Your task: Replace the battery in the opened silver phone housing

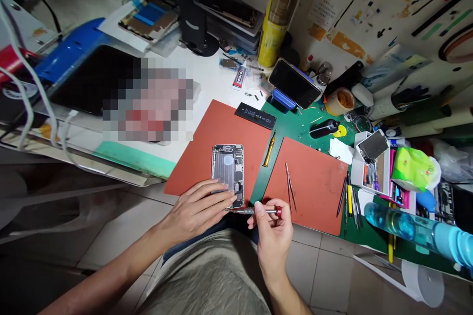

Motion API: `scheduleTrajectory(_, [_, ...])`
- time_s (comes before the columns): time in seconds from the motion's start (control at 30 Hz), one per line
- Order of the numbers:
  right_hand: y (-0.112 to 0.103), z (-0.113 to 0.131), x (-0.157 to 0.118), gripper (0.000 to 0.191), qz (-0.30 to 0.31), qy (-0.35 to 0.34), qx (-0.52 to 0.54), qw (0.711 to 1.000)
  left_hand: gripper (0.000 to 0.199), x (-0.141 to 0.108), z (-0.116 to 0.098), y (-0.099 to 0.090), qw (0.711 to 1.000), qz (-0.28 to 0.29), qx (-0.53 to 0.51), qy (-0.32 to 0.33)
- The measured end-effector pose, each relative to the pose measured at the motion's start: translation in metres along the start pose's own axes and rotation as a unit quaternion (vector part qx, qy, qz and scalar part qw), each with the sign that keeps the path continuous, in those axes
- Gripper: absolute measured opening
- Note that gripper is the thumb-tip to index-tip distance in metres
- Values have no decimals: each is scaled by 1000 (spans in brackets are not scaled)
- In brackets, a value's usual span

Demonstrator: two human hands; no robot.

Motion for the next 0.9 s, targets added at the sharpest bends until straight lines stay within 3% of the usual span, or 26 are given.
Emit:
scheduleTrajectory(0.53, [-1,17,-7,38,-44,-31,-51,997,35,2,-1,-2,1000,-9,2,-6])
scheduleTrajectory(0.9, [2,28,-13,33,-37,-81,-94,992,41,-1,-1,0,1000,-1,-3,-4])
Point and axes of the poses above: each hand's wrist, its own x-axis towards the middle knuckle, its own y-axis out of the palm, z = x × y, the point moved 7 cm from there along x, towards the middle knuckle
